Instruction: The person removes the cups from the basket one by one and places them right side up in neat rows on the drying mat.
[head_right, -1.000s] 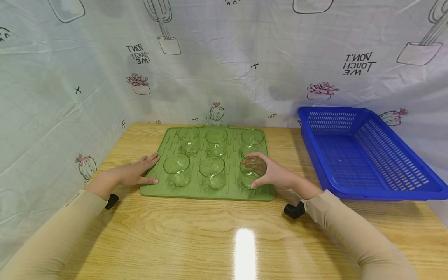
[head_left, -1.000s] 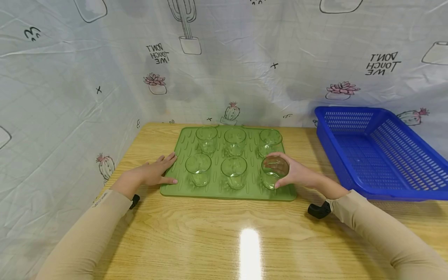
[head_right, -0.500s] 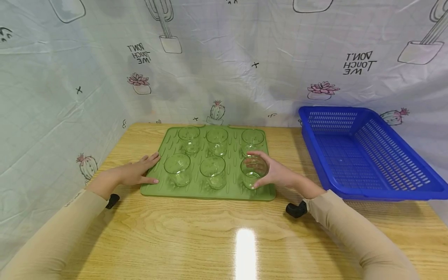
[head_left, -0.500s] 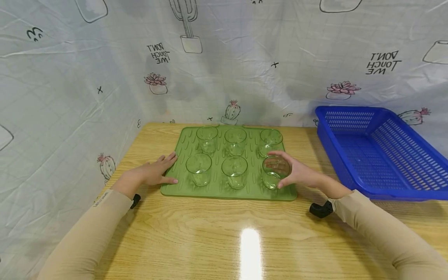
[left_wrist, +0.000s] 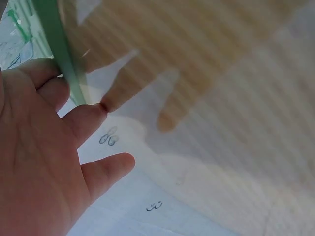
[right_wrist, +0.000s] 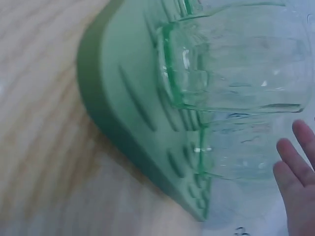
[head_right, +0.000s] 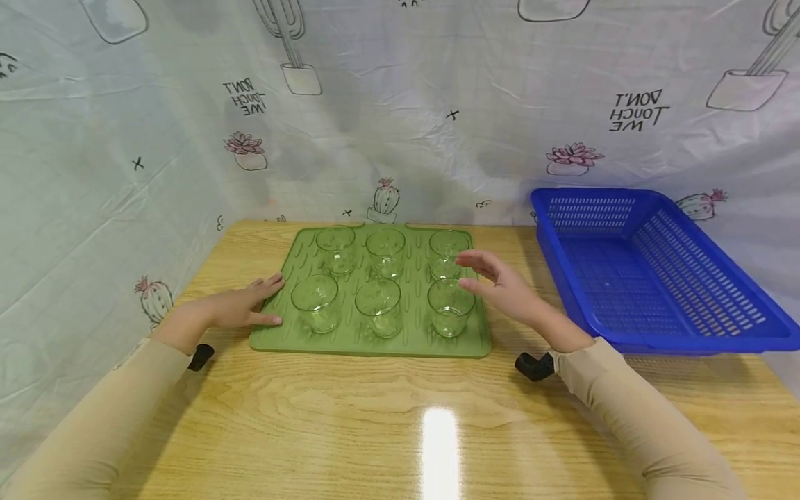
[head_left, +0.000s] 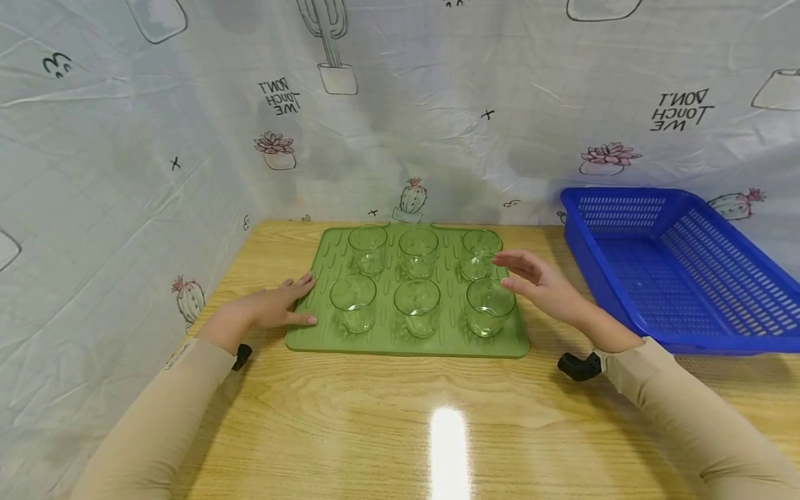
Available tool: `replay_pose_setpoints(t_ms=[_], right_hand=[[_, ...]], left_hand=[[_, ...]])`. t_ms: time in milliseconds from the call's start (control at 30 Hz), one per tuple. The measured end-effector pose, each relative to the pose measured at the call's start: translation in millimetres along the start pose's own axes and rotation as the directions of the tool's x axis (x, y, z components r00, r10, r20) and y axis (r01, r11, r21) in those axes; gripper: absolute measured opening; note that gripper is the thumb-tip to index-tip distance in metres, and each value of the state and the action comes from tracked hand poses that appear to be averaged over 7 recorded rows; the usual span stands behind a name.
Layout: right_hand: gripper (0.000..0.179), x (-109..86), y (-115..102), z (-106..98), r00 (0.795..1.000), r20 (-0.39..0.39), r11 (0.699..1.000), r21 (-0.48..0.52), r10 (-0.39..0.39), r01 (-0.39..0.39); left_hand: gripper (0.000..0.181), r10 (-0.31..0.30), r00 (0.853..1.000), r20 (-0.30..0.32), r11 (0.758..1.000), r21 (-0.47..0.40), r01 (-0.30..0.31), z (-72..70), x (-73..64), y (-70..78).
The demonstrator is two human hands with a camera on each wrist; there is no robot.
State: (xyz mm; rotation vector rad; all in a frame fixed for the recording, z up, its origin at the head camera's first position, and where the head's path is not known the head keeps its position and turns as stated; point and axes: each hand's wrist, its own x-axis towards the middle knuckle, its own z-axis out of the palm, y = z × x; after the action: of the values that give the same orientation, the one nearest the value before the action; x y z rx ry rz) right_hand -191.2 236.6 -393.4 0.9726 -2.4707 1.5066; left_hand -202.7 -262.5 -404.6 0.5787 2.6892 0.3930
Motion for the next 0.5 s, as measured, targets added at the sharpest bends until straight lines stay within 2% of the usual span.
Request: replay_pose_setpoints(t_ms=[100,200,333,433,500], right_hand=[[0.038,2.1,-7,-1,0.996,-0.074,0.983,-0.182,-0.049,0.035],[0.033,4.3,-15,-4,0.984,-0.135,0.939,-0.339,-0.119,0.067],[0.028,10.6,-26,-12,0.961,-0.21,0.903,-0.421,-0.182,0.079],[0.027,16.4,-31,-19,0.944,-0.261,0.888,-0.456,-0.201,0.062],[0.029,20.1,-34,-24,0.939,-0.28,0.875,-0.482,-0.197,0.04]], left_hand=[[0.094,0.016,1.0,-0.009,1.0,0.003,-0.016,-3.8,-0.6,1.1],[0.088,0.02,1.0,-0.019,0.999,0.029,-0.019,-7.1,-0.2,1.2],[0.079,0.002,0.999,-0.048,0.998,0.062,0.001,-13.4,0.2,5.0],[0.072,-0.002,0.993,-0.114,0.995,0.1,0.014,-20.8,0.4,9.6],[0.067,-0.017,0.984,-0.175,0.992,0.124,0.039,-27.3,0.6,12.5]])
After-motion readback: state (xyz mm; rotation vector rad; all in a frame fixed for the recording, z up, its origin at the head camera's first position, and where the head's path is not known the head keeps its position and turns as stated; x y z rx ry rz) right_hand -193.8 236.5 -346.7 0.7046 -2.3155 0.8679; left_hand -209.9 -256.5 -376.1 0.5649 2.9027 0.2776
